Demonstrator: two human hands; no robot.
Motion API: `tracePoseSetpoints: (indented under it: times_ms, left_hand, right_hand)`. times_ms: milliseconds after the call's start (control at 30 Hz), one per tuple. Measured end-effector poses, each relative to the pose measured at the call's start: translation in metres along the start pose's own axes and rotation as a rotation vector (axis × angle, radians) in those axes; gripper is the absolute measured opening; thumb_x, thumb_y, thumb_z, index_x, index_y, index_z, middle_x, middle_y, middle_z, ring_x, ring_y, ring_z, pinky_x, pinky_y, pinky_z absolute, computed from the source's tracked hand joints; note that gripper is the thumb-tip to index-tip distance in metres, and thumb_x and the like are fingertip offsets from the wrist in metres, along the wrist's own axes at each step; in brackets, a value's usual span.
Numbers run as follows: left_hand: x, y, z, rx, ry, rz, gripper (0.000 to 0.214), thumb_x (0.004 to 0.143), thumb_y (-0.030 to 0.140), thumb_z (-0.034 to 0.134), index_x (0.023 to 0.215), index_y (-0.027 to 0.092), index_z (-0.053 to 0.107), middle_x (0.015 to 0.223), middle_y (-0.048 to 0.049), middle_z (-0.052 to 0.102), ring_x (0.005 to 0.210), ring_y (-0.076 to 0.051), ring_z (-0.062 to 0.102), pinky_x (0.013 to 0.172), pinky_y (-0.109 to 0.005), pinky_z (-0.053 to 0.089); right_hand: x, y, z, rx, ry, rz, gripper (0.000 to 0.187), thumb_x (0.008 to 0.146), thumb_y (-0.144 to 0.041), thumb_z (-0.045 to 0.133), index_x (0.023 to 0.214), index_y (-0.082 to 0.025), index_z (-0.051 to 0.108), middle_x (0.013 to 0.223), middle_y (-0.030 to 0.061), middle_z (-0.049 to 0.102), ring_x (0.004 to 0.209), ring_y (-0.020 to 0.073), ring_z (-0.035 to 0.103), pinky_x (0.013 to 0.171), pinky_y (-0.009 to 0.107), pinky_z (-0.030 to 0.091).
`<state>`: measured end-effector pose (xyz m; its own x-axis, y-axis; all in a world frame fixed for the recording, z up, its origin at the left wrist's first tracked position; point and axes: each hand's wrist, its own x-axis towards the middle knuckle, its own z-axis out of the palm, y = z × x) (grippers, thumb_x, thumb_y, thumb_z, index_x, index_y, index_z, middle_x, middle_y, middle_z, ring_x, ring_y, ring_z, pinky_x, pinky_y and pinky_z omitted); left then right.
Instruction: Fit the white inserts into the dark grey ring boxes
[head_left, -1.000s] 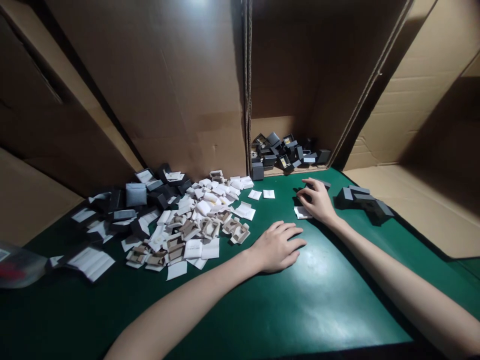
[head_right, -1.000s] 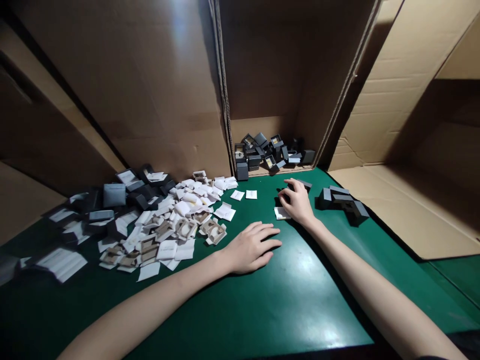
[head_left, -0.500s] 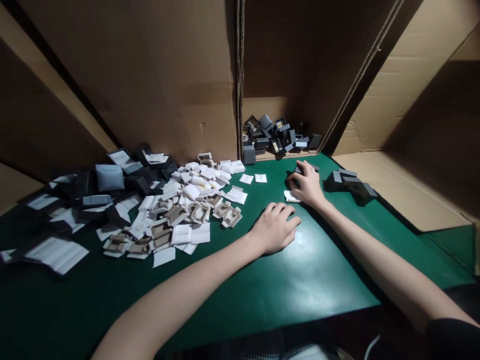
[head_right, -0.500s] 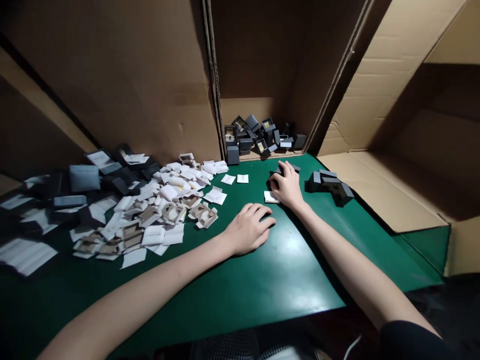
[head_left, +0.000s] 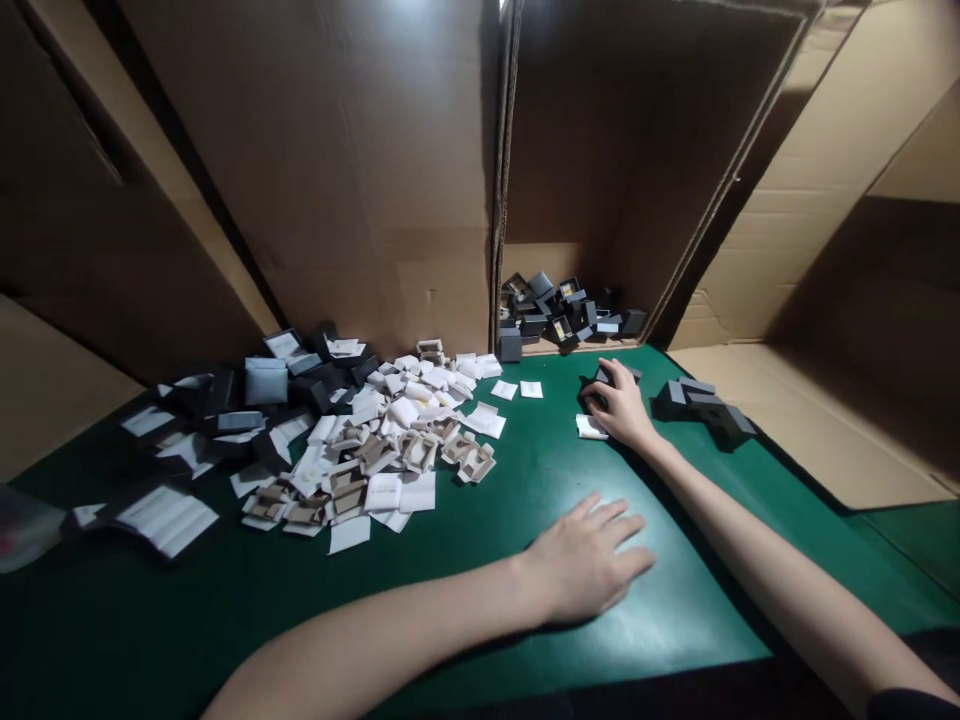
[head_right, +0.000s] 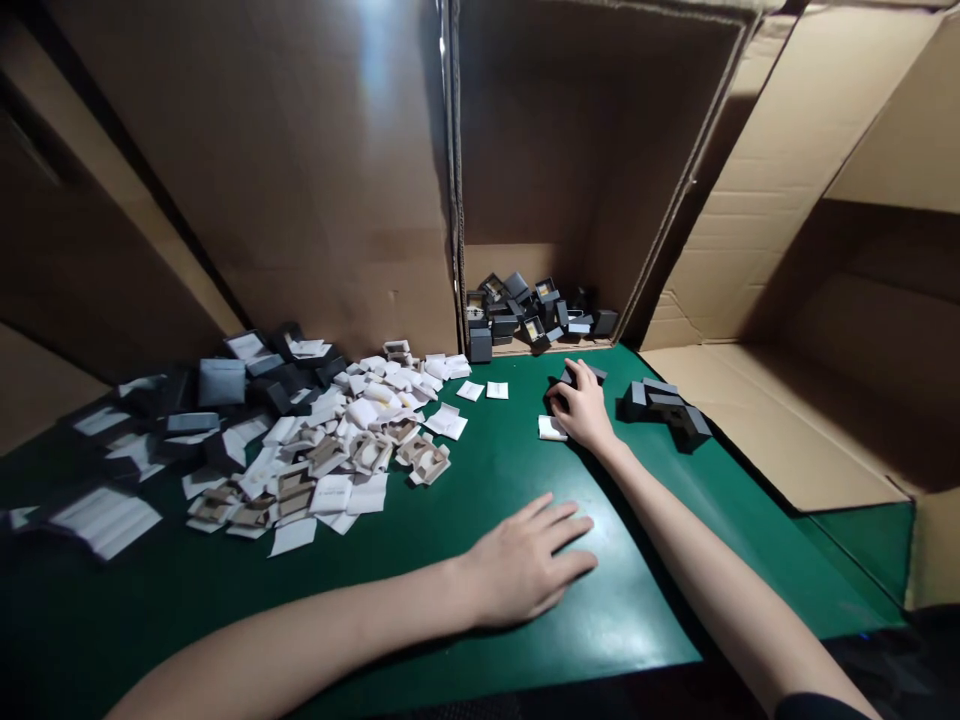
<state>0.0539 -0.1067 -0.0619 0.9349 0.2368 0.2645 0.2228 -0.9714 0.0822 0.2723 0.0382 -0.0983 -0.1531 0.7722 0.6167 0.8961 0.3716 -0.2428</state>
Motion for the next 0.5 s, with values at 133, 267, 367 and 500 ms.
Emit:
tracePoseSetpoints:
  times_ms: [133, 267, 367, 500]
  left_hand:
    - [-0.005, 0.026, -0.003, -0.061, -0.014, -0.010, 0.033, 0.095, 0.033, 0.038, 0.120, 0.020, 0.055, 0.141, -0.0127, 0.042, 0.135, -0.032, 0.035, 0.111, -0.050, 0.030]
    - [-0.005, 0.030, -0.006, -0.103, -0.047, 0.012, 0.035, 0.096, 0.035, 0.037, 0.122, 0.019, 0.054, 0.143, -0.0124, 0.041, 0.137, -0.031, 0.033, 0.112, -0.050, 0.029]
    - [-0.004, 0.030, -0.005, -0.130, -0.062, 0.010, 0.035, 0.096, 0.036, 0.038, 0.123, 0.019, 0.054, 0.143, -0.0116, 0.042, 0.137, -0.031, 0.033, 0.112, -0.050, 0.029]
    - [-0.004, 0.033, -0.003, -0.130, -0.044, -0.009, 0.034, 0.097, 0.032, 0.036, 0.121, 0.018, 0.054, 0.143, -0.0131, 0.040, 0.137, -0.033, 0.031, 0.112, -0.051, 0.027]
  right_hand:
    - [0.000, -0.003, -0.001, 0.007, 0.014, 0.009, 0.018, 0.081, -0.023, 0.053, 0.085, -0.019, 0.070, 0.141, 0.0143, 0.040, 0.135, 0.0375, 0.030, 0.098, 0.058, 0.038]
    - [0.002, -0.004, -0.002, 0.041, 0.044, -0.009, 0.017, 0.081, -0.023, 0.053, 0.083, -0.019, 0.070, 0.139, 0.0132, 0.043, 0.133, 0.0348, 0.035, 0.099, 0.056, 0.038]
    - [0.002, -0.004, -0.003, 0.067, 0.056, -0.006, 0.016, 0.081, -0.023, 0.054, 0.082, -0.020, 0.070, 0.138, 0.0126, 0.044, 0.131, 0.0337, 0.038, 0.100, 0.054, 0.038]
    - [0.003, -0.004, -0.006, 0.099, 0.072, -0.006, 0.015, 0.081, -0.023, 0.055, 0.083, -0.021, 0.070, 0.135, 0.0115, 0.048, 0.127, 0.0329, 0.042, 0.098, 0.054, 0.040]
